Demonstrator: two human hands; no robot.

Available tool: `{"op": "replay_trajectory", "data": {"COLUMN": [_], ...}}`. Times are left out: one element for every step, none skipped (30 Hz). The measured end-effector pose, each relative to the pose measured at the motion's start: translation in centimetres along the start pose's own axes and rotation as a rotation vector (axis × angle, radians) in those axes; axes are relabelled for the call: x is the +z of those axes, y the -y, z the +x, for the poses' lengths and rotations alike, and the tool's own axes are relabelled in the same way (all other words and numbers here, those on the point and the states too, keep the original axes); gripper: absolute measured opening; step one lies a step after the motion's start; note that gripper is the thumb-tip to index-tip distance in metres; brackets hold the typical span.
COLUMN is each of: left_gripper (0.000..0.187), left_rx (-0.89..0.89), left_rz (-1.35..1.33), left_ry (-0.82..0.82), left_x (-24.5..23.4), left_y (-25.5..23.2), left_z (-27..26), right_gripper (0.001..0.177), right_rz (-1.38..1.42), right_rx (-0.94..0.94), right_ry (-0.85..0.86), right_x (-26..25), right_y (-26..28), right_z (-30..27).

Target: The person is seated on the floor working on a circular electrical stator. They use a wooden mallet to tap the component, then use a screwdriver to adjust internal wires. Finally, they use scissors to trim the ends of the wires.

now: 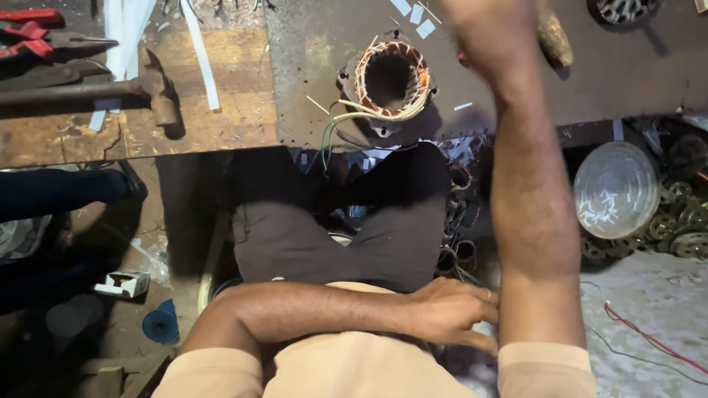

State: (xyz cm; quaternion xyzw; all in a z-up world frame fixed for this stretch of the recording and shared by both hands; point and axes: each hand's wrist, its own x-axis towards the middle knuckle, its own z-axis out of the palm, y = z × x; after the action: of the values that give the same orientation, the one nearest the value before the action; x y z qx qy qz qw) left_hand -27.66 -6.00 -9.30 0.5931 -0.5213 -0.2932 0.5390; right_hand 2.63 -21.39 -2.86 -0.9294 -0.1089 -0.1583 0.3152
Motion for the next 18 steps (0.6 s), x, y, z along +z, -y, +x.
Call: {"op": "replay_trajectory", "data": {"left_gripper": [0.047, 0.044, 0.041, 0.039, 0.040, 0.041, 0.042, 0.045, 0.048, 0.052, 0.056, 0.060, 0.064, 0.056, 0.048, 0.041, 0.035, 0.030], "left_rx": [-0.032, -0.054, -0.076, -0.101, -0.093, -0.085, -0.077, -0.059, -0.041, -0.026, -0.018, -0.008, 0.002, -0.024, -0.051, -0.083, -0.126, -0.167], "left_rz": [0.054, 0.040, 0.026, 0.007, 0.013, 0.020, 0.026, 0.038, 0.051, 0.057, 0.050, 0.048, 0.046, 0.067, 0.089, 0.113, 0.105, 0.097], "left_ry": [0.018, -0.024, -0.067, -0.110, -0.103, -0.095, -0.087, -0.070, -0.053, -0.038, -0.062, -0.083, -0.103, -0.097, -0.091, -0.093, -0.118, -0.142], "left_x": [0.5, 0.8, 1.3, 1.7, 1.8, 1.8, 1.7, 1.6, 1.6, 1.7, 1.7, 1.5, 1.5, 1.9, 2.4, 3.0, 3.6, 4.0], "left_y": [-0.1, -0.3, -0.6, -0.9, -0.9, -0.8, -0.8, -0.9, -1.2, -1.6, -1.8, -1.7, -1.7, -1.7, -1.7, -1.6, -1.4, -1.1], "left_z": [0.3, 0.4, 0.4, 0.5, 0.8, 1.0, 1.1, 1.1, 1.2, 1.3, 1.4, 1.7, 2.0, 2.2, 2.4, 2.6, 2.8, 2.9], "right_gripper": [0.029, 0.024, 0.021, 0.028, 0.035, 0.036, 0.038, 0.039, 0.031, 0.022, 0.014, 0.011, 0.008, 0.006, 0.005, 0.005, 0.004, 0.006], "right_rz": [0.040, 0.142, 0.243, 0.126, 0.009, -0.085, -0.178, -0.279, -0.370, -0.458, -0.546, -0.565, -0.584, -0.605, -0.620, -0.628, -0.636, -0.528], "right_rx": [0.007, -0.160, -0.326, -0.417, -0.508, -0.523, -0.537, -0.549, -0.578, -0.605, -0.631, -0.618, -0.605, -0.583, -0.586, -0.599, -0.611, -0.623], "right_ry": [0.108, 0.256, 0.405, 0.422, 0.437, 0.450, 0.462, 0.470, 0.447, 0.429, 0.410, 0.455, 0.501, 0.548, 0.581, 0.614, 0.648, 0.522], "right_x": [0.4, 1.2, 1.7, 2.3, 3.0, 3.5, 4.2, 4.8, 5.4, 6.1, 6.8, 7.6, 8.4, 8.8, 9.0, 9.2, 9.1, 8.6], "right_y": [3.3, 6.4, 9.0, 11.2, 12.8, 13.8, 14.5, 14.6, 14.5, 14.3, 14.1, 14.0, 13.9, 13.8, 13.8, 14.0, 14.3, 14.5], "right_z": [-0.3, 0.0, 0.2, -0.4, -1.1, -1.5, -2.0, -2.3, -2.6, -3.2, -3.8, -3.9, -3.8, -3.8, -3.8, -3.5, -3.2, -2.7]}}
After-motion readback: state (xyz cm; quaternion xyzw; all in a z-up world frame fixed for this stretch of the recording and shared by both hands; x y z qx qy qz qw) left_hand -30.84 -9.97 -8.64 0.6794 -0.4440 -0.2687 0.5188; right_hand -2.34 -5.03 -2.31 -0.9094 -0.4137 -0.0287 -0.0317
